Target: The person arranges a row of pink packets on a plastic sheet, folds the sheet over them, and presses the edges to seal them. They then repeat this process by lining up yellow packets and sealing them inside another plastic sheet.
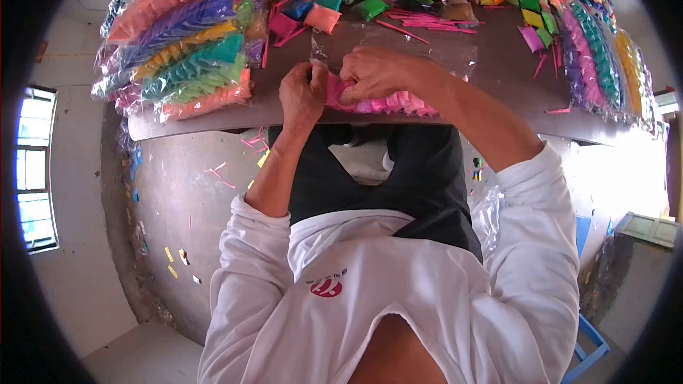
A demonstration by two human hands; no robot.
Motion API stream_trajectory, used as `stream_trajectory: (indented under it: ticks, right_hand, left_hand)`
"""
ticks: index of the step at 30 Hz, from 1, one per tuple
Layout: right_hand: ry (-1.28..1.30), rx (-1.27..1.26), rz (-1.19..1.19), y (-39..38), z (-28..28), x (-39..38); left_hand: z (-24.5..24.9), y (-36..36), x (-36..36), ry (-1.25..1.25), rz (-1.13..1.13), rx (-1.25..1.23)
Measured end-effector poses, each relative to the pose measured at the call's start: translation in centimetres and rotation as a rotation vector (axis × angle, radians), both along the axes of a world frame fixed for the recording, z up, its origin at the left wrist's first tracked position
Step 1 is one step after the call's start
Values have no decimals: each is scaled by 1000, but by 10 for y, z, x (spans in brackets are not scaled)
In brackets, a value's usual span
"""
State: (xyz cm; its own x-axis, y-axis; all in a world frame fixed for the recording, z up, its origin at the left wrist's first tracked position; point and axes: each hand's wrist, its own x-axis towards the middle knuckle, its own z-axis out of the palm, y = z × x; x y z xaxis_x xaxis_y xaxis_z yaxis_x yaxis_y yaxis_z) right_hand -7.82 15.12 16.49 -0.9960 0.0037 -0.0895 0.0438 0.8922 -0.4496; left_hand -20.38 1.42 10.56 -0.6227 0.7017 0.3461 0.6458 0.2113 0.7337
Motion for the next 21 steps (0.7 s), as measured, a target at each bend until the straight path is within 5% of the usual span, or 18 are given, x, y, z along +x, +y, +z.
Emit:
stream_trajectory:
  ticks: [7, 13, 21]
  right_hand:
    - [-127, -182, -124, 3, 6, -1]
    - [88, -306, -160, 16, 14, 7]
    - [61, -242, -139, 13, -10, 0]
  left_hand:
    - [1, 0, -2, -17, -1, -48]
    - [-1, 1, -3, -30, -6, -27]
    - [3, -3, -4, -74, -41, -35]
